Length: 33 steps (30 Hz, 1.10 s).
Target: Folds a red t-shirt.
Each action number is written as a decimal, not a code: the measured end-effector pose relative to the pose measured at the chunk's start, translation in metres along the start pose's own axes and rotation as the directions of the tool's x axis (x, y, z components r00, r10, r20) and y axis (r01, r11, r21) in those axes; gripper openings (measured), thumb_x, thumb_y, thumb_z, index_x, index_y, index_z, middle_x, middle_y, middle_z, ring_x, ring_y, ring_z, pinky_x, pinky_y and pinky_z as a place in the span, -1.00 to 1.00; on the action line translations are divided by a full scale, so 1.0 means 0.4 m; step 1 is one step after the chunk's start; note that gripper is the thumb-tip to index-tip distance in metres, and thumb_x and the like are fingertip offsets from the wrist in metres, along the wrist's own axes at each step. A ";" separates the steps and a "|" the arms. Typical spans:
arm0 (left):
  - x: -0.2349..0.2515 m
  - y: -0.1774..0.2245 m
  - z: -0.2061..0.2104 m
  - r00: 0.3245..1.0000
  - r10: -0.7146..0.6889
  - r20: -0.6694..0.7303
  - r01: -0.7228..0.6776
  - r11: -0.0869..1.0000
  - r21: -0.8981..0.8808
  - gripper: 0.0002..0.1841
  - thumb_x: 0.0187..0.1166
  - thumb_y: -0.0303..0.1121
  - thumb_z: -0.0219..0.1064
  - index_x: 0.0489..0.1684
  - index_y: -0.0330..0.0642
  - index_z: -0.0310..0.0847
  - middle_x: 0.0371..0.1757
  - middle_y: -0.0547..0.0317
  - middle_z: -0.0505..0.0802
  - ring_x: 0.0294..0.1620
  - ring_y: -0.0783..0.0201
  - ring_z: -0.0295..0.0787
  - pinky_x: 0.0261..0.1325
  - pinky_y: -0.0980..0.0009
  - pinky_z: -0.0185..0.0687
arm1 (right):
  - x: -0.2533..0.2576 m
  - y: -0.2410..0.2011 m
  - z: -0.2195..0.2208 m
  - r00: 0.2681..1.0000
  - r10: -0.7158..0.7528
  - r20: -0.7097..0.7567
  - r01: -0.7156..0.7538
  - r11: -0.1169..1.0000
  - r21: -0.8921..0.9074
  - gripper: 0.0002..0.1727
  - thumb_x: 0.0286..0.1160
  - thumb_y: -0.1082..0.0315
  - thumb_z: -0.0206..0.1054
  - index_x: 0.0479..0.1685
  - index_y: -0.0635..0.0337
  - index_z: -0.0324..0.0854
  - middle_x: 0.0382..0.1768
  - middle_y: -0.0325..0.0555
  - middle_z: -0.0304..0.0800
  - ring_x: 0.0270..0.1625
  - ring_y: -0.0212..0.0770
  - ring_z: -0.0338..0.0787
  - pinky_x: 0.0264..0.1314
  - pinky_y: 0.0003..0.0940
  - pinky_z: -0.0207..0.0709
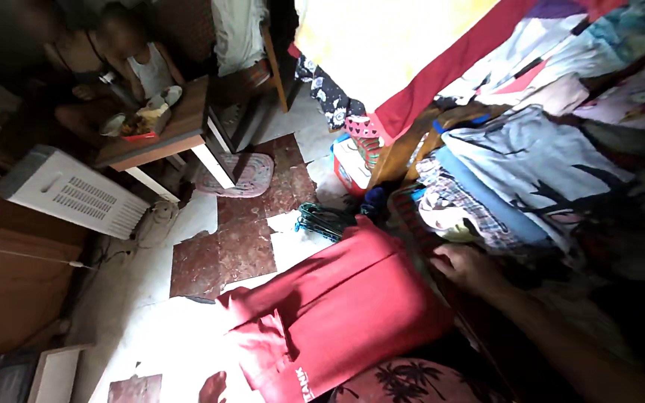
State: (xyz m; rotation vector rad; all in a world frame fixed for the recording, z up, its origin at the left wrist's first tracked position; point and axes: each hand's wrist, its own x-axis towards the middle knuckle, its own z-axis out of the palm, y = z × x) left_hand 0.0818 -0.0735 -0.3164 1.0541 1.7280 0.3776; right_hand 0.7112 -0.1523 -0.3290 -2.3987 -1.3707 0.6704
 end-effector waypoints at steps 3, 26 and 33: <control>0.131 0.116 0.085 0.996 -0.092 0.018 0.093 0.964 -0.250 -0.14 0.81 0.26 -0.41 0.55 -0.39 0.42 0.43 -0.30 0.68 0.42 -0.11 0.61 0.43 -0.13 0.48 | 0.141 -0.099 0.007 0.981 0.189 0.042 -0.192 0.920 0.342 -0.27 0.84 -0.12 -0.03 0.33 0.51 0.58 0.34 0.53 0.62 0.49 0.41 0.57 0.57 0.36 0.27; 0.435 0.561 -0.040 0.974 0.173 -0.144 -0.218 0.880 -0.422 -0.77 0.79 -0.37 0.09 0.12 -0.33 0.55 -0.22 0.04 0.77 -0.28 0.23 0.73 -0.19 0.23 0.71 | 0.556 -0.203 -0.142 0.997 0.076 0.005 -0.056 0.683 0.728 -0.59 0.47 0.45 0.47 0.29 0.37 0.59 0.18 0.20 0.70 0.17 -0.09 0.68 0.30 0.00 0.54; 0.182 0.506 -0.107 0.882 0.410 -0.232 -0.471 0.750 -0.464 -0.78 0.69 -0.58 0.02 -0.10 -0.26 0.62 -0.18 0.17 0.86 -0.11 0.29 0.83 0.04 0.24 0.79 | 0.376 -0.126 -0.274 0.917 -0.272 -0.293 0.388 0.784 0.485 -0.85 0.29 0.74 0.44 -0.22 0.45 0.63 -0.23 0.08 0.71 -0.18 -0.20 0.63 0.03 -0.15 0.59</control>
